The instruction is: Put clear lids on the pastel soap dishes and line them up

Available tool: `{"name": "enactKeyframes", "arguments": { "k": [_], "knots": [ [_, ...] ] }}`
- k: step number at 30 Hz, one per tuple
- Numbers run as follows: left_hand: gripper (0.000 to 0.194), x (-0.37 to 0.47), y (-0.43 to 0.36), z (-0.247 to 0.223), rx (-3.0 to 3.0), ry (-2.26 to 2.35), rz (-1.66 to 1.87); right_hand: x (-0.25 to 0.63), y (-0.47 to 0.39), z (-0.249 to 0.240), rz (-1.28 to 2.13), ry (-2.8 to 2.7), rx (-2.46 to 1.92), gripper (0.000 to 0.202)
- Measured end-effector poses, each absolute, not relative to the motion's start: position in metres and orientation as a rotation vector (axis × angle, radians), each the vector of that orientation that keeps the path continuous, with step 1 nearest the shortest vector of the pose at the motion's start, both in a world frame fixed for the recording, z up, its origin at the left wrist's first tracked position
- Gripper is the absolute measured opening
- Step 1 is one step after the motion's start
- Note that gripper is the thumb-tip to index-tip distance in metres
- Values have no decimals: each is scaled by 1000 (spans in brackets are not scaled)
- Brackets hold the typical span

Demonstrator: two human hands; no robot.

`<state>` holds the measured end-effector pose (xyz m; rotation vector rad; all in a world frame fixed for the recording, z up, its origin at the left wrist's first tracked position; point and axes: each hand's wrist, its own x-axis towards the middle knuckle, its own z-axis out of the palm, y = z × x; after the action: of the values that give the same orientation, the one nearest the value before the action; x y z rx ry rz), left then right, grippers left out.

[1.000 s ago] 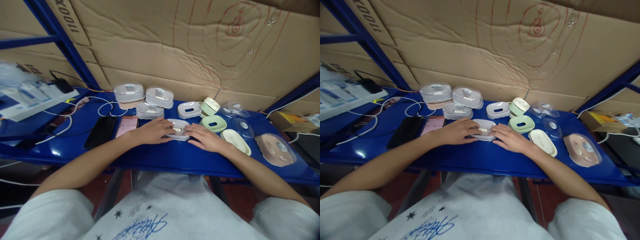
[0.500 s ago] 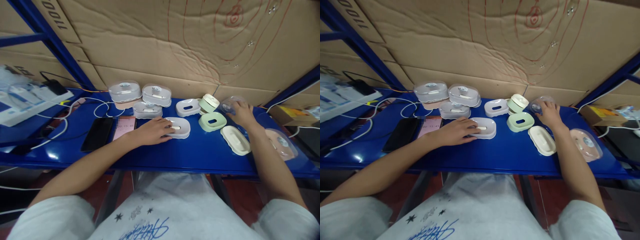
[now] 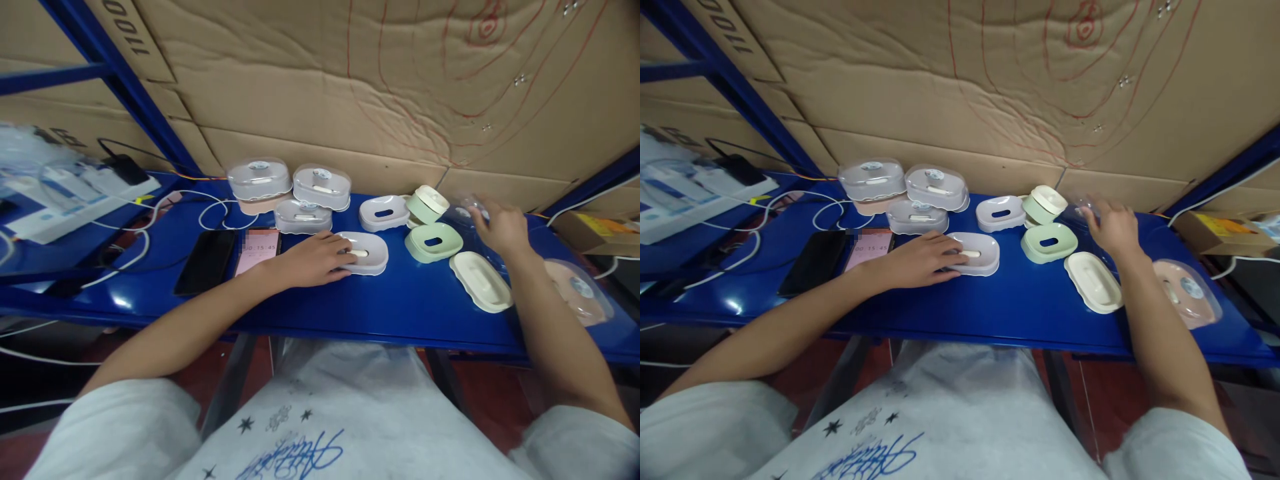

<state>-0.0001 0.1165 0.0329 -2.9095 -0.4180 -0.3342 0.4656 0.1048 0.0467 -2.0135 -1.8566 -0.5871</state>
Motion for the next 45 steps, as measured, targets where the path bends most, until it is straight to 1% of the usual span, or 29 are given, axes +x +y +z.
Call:
{"name": "enactKeyframes", "arguments": {
  "k": [3, 6, 9, 13, 15, 17, 19, 21, 23, 26, 31, 33, 35, 38, 41, 43, 45],
  "knots": [
    [27, 0, 117, 33, -2921, -411, -356, 456, 103, 52, -635, -1731, -1861, 53],
    [27, -1, 119, 32, -2938, -420, -366, 440, 95, 58, -652, -1588, -1559, 54],
    [26, 0, 118, 28, -3012, -375, -447, 405, 77, 63, -633, -1559, -1300, 47],
    [32, 7, 106, 25, -3100, -266, -558, 351, 46, 60, -513, -1878, -1157, 28],
    [35, 10, 100, 26, -3087, -281, -555, 332, 35, 55, -371, -2104, -1060, 26],
    [37, 11, 97, 26, -3060, -321, -545, 320, 28, 49, -212, -2252, -973, 32],
    [42, 10, 98, 27, -3041, -359, -550, 311, 26, 42, -77, -2338, -939, 42],
    [47, 8, 100, 26, -3038, -385, -571, 305, 26, 38, -1, -2399, -893, 51],
    [51, 7, 102, 26, -3041, -395, -597, 302, 29, 37, 27, -2465, -836, 56],
    [58, 8, 102, 26, -3047, -411, -607, 308, 36, 39, 3, -2486, -914, 57],
    [81, 9, 101, 28, -3061, -538, -537, 333, 57, 33, -60, -2480, -1269, 53],
    [88, 9, 102, 27, -3062, -594, -514, 337, 62, 28, -11, -2490, -1297, 49],
    [91, 9, 103, 25, -3054, -629, -496, 334, 61, 28, 32, -2484, -1232, 45],
    [90, 8, 104, 23, -3049, -635, -488, 324, 53, 35, 75, -2491, -1088, 43],
    [76, 8, 104, 22, -3026, -632, -508, 317, 42, 41, 81, -2513, -1003, 45],
    [67, 8, 104, 22, -3019, -626, -530, 314, 37, 41, 42, -2537, -971, 51],
    [64, 8, 104, 22, -3036, -609, -557, 312, 35, 39, -34, -2568, -958, 59]
  ]
}}
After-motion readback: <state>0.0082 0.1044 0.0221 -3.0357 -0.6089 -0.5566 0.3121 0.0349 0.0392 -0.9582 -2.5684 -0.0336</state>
